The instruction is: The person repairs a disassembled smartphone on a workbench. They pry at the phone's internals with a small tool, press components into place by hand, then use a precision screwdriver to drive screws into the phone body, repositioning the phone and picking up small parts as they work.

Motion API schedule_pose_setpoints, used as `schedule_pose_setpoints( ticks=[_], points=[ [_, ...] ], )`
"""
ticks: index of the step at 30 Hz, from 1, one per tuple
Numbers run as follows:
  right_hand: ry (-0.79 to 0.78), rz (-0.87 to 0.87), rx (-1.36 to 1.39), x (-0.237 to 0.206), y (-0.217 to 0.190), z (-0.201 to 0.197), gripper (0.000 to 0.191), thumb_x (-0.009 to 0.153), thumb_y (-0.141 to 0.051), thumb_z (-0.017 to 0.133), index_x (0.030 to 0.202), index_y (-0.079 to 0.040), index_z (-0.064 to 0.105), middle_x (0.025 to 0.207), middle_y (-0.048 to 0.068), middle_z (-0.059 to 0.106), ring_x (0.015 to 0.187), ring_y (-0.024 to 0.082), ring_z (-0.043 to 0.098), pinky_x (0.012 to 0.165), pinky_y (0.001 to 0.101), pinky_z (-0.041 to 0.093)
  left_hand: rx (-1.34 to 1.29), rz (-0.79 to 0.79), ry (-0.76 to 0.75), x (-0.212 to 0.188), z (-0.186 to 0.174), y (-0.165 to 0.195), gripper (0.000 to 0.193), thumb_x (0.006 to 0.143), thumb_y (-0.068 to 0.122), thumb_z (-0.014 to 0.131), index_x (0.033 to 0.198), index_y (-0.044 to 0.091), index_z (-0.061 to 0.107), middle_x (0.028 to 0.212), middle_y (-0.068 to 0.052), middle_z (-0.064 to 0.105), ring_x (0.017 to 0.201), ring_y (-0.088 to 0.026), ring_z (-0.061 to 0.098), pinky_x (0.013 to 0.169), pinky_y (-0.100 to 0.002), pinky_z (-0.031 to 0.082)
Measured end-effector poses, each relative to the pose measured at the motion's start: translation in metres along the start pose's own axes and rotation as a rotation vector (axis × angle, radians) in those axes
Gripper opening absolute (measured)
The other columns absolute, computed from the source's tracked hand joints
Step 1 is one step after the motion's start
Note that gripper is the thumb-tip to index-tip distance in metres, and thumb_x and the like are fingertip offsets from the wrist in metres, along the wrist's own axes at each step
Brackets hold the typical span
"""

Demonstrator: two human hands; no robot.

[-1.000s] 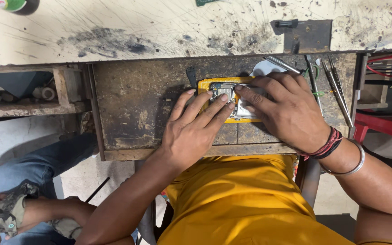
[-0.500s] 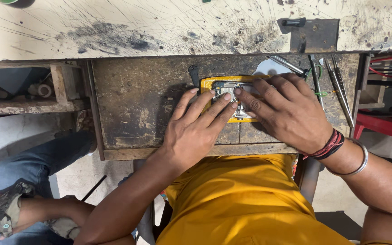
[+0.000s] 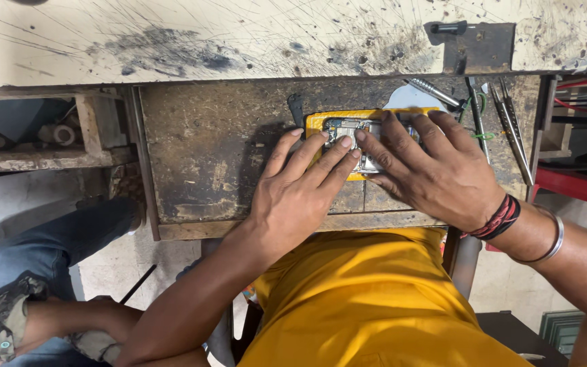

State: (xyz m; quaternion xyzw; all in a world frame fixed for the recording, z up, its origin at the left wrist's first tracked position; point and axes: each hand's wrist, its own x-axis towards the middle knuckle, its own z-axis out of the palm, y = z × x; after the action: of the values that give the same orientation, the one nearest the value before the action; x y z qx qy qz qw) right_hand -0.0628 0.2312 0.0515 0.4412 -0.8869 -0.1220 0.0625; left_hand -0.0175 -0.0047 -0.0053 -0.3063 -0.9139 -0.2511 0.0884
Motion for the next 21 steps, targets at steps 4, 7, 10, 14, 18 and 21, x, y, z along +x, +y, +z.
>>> schedule_pose_setpoints(
  ticks=[4, 7, 10, 14, 18, 21],
  points=[
    [0.002, 0.013, 0.01, 0.0005, -0.0014, -0.0005, 0.06, 0.097, -0.049, 0.063, 0.149, -0.02, 0.056, 0.136, 0.009, 0.06, 0.122, 0.028, 0.058, 0.105, 0.0447, 0.049, -0.01, 0.003, 0.006, 0.0007, 0.0005, -0.0009, 0.041, 0.095, 0.012, 0.066, 0.136, 0.007, 0.069, 0.143, -0.006, 0.064, 0.135, -0.028, 0.053, 0.12, -0.053, 0.034],
    [-0.003, 0.014, 0.005, -0.0001, -0.0022, -0.0011, 0.06, 0.097, -0.05, 0.063, 0.149, -0.021, 0.056, 0.136, 0.008, 0.06, 0.121, 0.027, 0.058, 0.104, 0.0452, 0.049, -0.014, -0.003, 0.009, 0.0007, 0.0019, -0.0011, 0.041, 0.095, 0.011, 0.066, 0.136, 0.007, 0.069, 0.143, -0.005, 0.065, 0.136, -0.027, 0.053, 0.12, -0.053, 0.034],
    [-0.012, 0.01, -0.013, -0.0006, -0.0021, -0.0013, 0.061, 0.096, -0.049, 0.063, 0.149, -0.021, 0.056, 0.136, 0.008, 0.06, 0.121, 0.027, 0.059, 0.104, 0.0455, 0.05, -0.024, -0.005, 0.014, 0.0003, 0.0036, -0.001, 0.041, 0.095, 0.011, 0.066, 0.136, 0.007, 0.068, 0.142, -0.006, 0.065, 0.135, -0.027, 0.053, 0.121, -0.053, 0.034],
    [-0.003, -0.005, -0.051, -0.0005, -0.001, -0.0004, 0.059, 0.097, -0.049, 0.063, 0.149, -0.021, 0.057, 0.136, 0.008, 0.06, 0.122, 0.027, 0.059, 0.105, 0.0463, 0.05, -0.03, -0.009, 0.014, 0.0, 0.0048, -0.0009, 0.041, 0.095, 0.012, 0.066, 0.135, 0.007, 0.069, 0.141, -0.006, 0.066, 0.135, -0.027, 0.054, 0.12, -0.052, 0.034],
    [0.0, -0.004, -0.061, -0.0018, -0.0019, -0.0017, 0.058, 0.098, -0.05, 0.062, 0.148, -0.022, 0.057, 0.136, 0.008, 0.06, 0.122, 0.027, 0.059, 0.104, 0.0474, 0.05, -0.008, -0.006, 0.006, 0.0014, 0.0048, -0.0005, 0.041, 0.095, 0.012, 0.065, 0.135, 0.007, 0.069, 0.141, -0.006, 0.066, 0.135, -0.027, 0.054, 0.121, -0.052, 0.033],
    [-0.001, 0.002, -0.032, -0.0013, -0.0016, -0.0016, 0.058, 0.098, -0.05, 0.062, 0.149, -0.021, 0.057, 0.138, 0.008, 0.06, 0.121, 0.028, 0.059, 0.103, 0.0482, 0.05, -0.009, -0.011, 0.009, 0.0021, 0.0043, 0.0, 0.04, 0.095, 0.012, 0.065, 0.135, 0.007, 0.069, 0.141, -0.006, 0.066, 0.135, -0.027, 0.055, 0.12, -0.052, 0.033]
  ],
)
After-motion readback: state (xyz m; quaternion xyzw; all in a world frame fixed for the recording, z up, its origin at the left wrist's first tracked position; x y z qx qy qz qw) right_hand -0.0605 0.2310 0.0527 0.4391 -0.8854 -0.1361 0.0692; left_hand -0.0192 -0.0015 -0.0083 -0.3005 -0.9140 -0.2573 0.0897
